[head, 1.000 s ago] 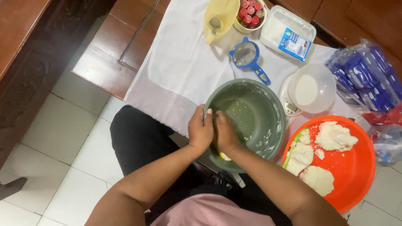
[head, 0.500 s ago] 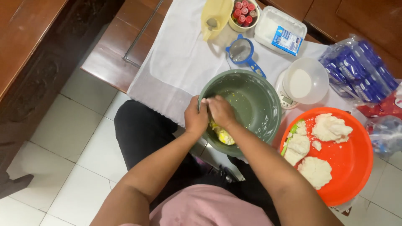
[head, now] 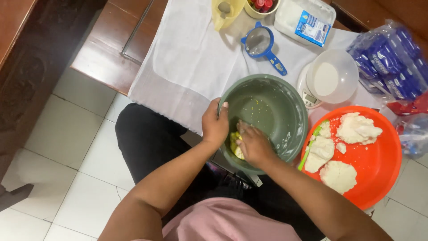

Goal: Kneading yellow dough in a green bowl on a low table

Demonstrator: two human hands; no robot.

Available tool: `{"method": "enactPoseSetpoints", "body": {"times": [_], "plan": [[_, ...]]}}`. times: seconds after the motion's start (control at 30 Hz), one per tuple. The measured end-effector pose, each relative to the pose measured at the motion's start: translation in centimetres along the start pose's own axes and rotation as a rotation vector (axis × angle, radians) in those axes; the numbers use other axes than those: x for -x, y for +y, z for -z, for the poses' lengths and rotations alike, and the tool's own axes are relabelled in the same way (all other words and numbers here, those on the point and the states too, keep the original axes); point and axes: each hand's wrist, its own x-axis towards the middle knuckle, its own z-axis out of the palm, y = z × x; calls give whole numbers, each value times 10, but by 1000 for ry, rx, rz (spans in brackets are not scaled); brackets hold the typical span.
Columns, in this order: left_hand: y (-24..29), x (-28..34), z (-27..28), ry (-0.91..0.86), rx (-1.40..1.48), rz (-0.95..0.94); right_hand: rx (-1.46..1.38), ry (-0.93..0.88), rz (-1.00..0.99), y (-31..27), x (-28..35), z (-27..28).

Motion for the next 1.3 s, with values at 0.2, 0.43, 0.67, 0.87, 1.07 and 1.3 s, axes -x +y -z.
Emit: {"method": "enactPoseSetpoints", "body": {"times": [0.2,0.43,0.67,0.87,1.07,1.3], "plan": [[13,-4,-3,-68,-29,75,172,231,155,15,-42,-56],[11,-6,-1,-52,-69,31,140,124,167,33,-80,-48],[-4,-9,5,-77,-154,-80,179,-106,-166,-1,-86,-7],[-9,-6,6,-85,-137,-87,153,-429,-420,1,-58,63],[-1,-4,4,-39,-81,-96,-184,-399,-167,16,-8,34],[3,-4,-4,-16,-1,-9,266,-72,40,-9,-18,-24]]}}
